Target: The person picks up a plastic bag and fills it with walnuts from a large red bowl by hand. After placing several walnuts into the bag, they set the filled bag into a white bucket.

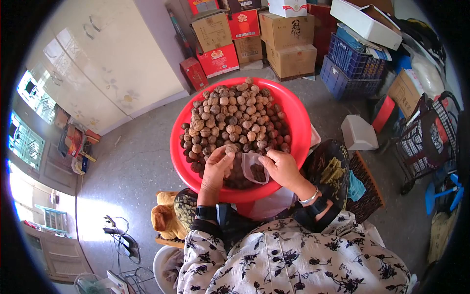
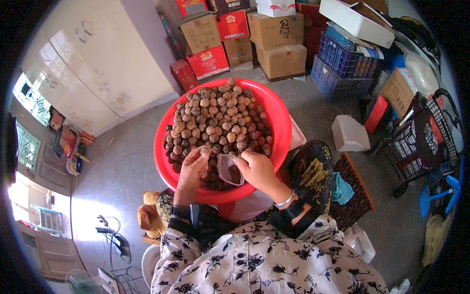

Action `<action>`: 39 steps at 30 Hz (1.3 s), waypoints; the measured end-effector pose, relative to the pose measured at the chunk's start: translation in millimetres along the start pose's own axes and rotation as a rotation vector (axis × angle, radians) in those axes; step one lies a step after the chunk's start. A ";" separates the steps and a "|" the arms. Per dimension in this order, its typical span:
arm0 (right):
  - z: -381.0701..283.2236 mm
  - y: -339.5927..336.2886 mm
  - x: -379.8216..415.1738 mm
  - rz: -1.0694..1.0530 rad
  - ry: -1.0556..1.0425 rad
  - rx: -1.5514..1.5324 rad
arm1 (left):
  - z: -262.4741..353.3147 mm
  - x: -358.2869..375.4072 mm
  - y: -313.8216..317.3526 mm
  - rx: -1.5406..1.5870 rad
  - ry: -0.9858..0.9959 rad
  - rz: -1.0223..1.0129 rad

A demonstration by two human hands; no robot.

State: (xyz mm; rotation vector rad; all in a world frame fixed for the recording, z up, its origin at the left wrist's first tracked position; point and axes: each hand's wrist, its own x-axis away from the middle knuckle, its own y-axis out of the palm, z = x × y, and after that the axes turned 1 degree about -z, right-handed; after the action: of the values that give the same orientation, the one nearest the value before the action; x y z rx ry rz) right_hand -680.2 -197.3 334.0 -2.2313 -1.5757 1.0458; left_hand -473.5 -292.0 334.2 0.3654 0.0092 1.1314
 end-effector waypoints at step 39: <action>1.5 0.9 -2.4 -0.015 0.021 0.041 | 7.3 12.1 13.5 -0.010 0.031 -0.429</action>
State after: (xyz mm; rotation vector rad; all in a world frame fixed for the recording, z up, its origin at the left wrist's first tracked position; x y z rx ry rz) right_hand -680.9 -200.0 333.5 -2.1932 -1.5457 1.0381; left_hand -478.8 -278.3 347.1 0.3180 0.1049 0.7128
